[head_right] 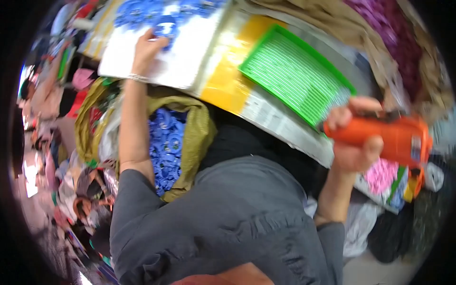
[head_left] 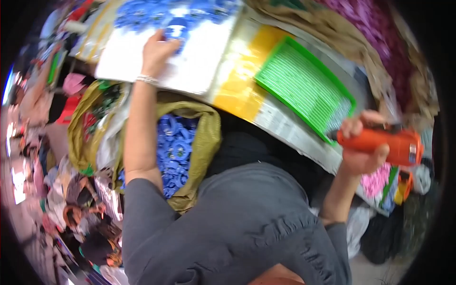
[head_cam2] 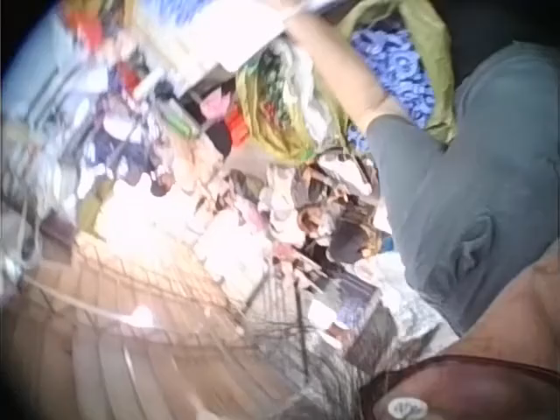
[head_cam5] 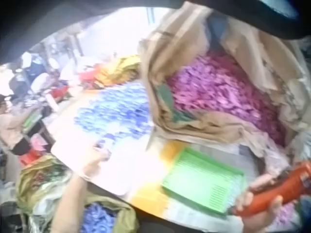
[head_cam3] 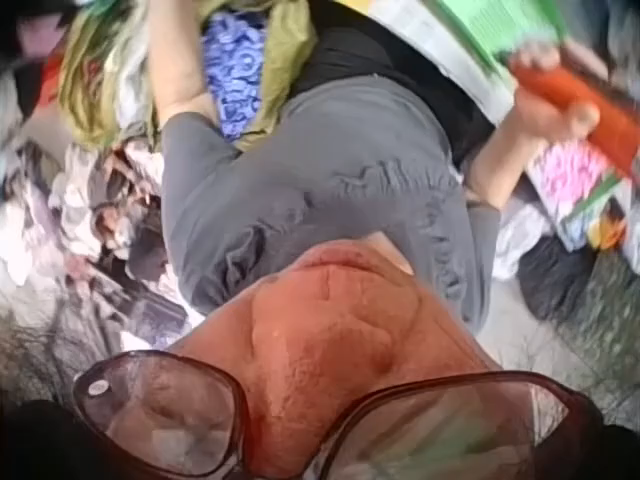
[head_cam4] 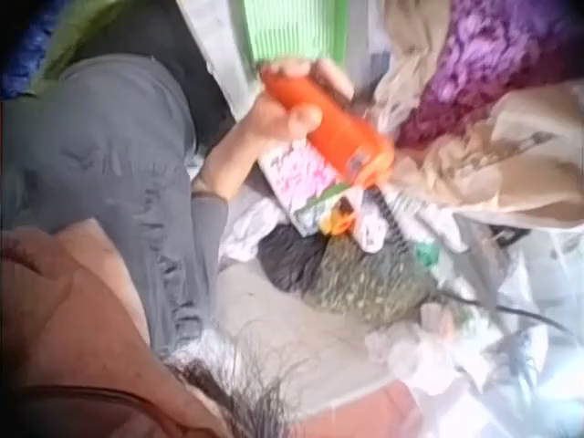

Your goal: Assembling blue plastic toy components using an electric screwdriver in a workshop environment.

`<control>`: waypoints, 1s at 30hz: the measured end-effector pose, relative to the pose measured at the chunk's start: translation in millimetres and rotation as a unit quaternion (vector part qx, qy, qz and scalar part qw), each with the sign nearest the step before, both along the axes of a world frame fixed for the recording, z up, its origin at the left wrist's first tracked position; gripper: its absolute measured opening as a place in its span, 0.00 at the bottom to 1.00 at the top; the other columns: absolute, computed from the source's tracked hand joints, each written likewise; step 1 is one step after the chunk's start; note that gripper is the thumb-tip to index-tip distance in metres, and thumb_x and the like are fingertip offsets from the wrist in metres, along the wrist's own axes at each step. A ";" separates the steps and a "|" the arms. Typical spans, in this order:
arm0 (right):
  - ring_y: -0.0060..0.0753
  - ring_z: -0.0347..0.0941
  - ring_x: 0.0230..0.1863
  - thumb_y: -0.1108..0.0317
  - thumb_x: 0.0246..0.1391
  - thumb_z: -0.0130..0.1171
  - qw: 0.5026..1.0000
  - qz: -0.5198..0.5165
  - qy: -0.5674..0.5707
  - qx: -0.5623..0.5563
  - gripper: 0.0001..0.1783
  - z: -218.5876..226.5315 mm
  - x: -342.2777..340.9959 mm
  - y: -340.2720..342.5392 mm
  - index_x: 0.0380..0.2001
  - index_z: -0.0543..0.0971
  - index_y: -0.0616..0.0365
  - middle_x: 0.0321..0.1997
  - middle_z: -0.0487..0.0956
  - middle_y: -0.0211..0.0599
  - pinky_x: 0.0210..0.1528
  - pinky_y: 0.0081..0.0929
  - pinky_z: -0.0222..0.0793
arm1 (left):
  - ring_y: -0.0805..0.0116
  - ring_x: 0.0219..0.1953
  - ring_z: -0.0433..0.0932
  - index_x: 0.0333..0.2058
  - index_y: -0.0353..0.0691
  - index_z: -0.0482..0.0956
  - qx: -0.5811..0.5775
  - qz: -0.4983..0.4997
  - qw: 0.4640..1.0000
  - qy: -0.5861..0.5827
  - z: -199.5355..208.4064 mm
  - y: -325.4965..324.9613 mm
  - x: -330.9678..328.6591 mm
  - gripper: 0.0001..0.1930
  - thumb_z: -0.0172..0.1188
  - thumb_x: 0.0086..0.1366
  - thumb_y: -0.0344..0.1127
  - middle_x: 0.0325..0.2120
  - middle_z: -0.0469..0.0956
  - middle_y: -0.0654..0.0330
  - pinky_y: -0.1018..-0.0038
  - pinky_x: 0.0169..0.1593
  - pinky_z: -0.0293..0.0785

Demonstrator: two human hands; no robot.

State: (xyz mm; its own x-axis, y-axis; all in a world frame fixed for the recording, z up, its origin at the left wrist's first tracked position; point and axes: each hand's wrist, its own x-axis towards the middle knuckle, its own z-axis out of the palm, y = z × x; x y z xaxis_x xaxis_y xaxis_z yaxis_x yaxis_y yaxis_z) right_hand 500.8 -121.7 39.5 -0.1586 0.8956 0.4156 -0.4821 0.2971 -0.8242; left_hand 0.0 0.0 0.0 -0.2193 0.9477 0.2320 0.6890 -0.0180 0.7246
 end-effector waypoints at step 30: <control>0.32 0.69 0.24 0.40 0.51 0.52 0.972 -0.222 -0.081 -0.005 0.34 -29.4 -20.4 69.3 0.37 0.71 0.68 0.23 0.72 0.37 0.30 0.32 0.69 | 0.58 0.29 0.79 0.52 0.36 0.63 -0.283 -0.207 0.568 -0.745 -5.1 -131.2 211.5 0.18 0.46 0.67 0.39 0.39 0.74 0.43 0.72 0.30 0.80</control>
